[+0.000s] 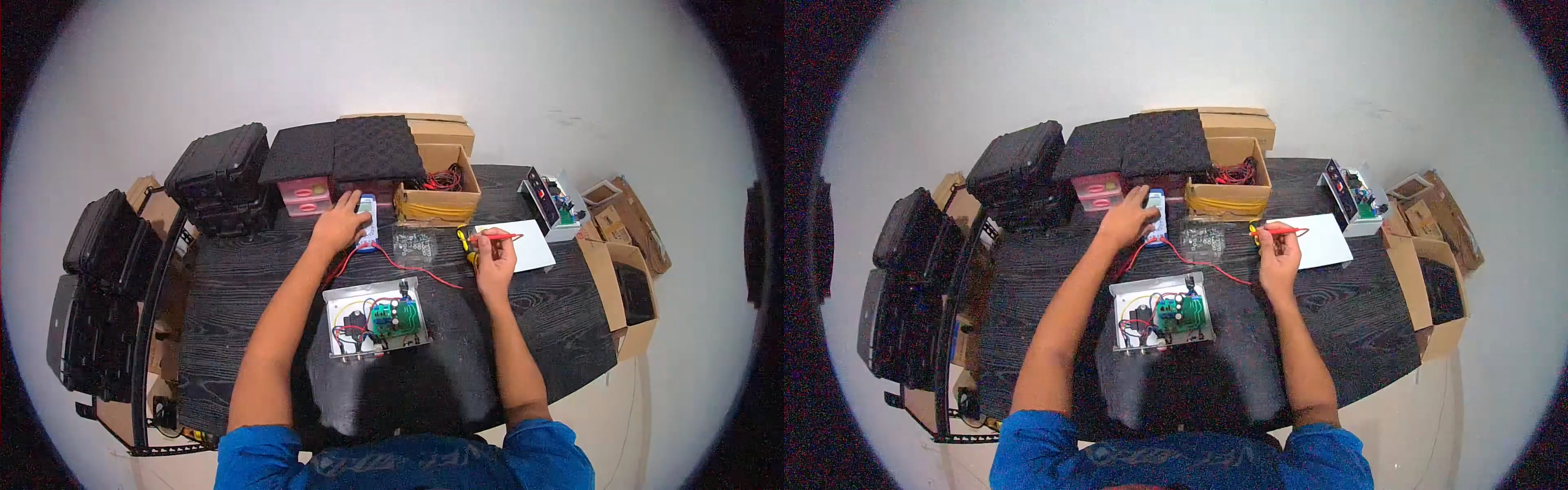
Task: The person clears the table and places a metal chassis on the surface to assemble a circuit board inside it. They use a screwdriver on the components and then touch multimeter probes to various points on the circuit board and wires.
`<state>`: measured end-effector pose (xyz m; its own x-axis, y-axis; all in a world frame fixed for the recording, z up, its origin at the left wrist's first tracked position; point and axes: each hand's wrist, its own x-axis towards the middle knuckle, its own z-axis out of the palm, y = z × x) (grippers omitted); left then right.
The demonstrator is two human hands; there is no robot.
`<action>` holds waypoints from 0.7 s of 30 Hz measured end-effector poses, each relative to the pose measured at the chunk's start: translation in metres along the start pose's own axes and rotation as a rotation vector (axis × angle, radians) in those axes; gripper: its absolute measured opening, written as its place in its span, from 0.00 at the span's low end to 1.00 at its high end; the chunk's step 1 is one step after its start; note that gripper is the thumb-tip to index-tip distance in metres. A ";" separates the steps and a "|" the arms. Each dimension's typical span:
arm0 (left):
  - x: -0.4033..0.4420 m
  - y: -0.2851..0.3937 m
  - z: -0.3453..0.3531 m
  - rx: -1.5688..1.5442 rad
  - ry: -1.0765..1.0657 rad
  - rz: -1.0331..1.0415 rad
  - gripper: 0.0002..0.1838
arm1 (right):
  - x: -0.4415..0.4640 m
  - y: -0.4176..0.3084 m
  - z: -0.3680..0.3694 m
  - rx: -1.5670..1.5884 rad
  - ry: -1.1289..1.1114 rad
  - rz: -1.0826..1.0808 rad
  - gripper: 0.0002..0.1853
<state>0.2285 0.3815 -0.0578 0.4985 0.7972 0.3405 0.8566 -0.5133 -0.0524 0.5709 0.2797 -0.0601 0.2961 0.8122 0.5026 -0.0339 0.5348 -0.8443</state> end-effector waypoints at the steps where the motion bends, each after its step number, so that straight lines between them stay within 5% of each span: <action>1: -0.001 0.000 0.001 0.004 0.002 -0.001 0.20 | 0.002 -0.005 -0.002 -0.032 -0.009 -0.053 0.07; 12: -0.018 0.004 -0.003 -0.102 0.217 -0.004 0.22 | 0.018 -0.045 -0.031 -0.247 -0.214 -0.163 0.05; 18: -0.055 0.013 -0.006 -0.345 0.011 -0.320 0.20 | 0.016 -0.085 -0.033 -0.480 -0.362 -0.186 0.05; 21: -0.074 0.007 0.005 -0.413 0.020 -0.322 0.19 | 0.011 -0.107 -0.031 -0.546 -0.372 -0.281 0.05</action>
<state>0.1984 0.3201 -0.0882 0.2123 0.9311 0.2967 0.8401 -0.3289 0.4312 0.6076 0.2235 0.0302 -0.1252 0.7385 0.6625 0.5070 0.6216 -0.5971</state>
